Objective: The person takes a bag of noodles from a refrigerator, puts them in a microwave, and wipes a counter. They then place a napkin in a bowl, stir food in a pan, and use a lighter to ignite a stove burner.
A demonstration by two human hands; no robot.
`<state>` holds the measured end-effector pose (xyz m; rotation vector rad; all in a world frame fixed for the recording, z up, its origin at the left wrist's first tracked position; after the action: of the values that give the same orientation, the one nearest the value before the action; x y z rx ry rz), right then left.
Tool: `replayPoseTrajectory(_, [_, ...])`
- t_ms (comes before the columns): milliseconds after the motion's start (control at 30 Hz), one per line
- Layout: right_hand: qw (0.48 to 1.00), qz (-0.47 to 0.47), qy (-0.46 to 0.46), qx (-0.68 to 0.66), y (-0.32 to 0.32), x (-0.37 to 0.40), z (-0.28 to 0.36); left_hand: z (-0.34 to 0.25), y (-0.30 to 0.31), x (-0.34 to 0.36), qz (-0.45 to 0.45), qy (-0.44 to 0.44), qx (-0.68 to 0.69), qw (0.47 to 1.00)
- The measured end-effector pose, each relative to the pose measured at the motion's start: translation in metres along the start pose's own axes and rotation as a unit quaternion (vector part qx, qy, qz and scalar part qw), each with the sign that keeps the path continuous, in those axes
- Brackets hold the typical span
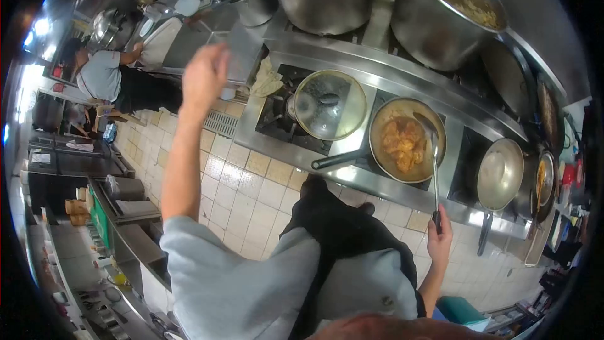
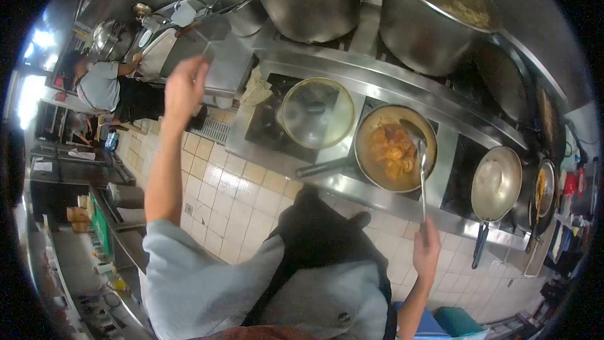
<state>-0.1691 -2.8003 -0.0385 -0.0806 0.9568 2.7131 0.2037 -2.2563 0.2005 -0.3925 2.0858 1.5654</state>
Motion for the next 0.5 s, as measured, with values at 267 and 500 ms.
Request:
replayPoseTrajectory(267, [0.95,-0.14,-0.214,-0.18,-0.084,-0.021,0.061,0.15,-0.081,-0.193,0.019,0.039,-0.186,0.981])
replayPoseTrajectory(500, [0.925,-0.198,-0.255,-0.202,-0.134,-0.058,0.126,0.243,-0.223,-0.259,0.227,0.134,-0.288,0.921])
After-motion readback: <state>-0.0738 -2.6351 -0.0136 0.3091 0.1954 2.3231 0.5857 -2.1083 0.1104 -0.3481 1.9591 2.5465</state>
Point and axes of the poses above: each hand's wrist, its own x-axis away from the middle knuckle, its own y-axis out of the back of the hand, z = x × y, the point moved 6 cm from there along -x, towards the middle knuckle, and after that the axes turned 10 degrees about y, right-handed, at the moved point
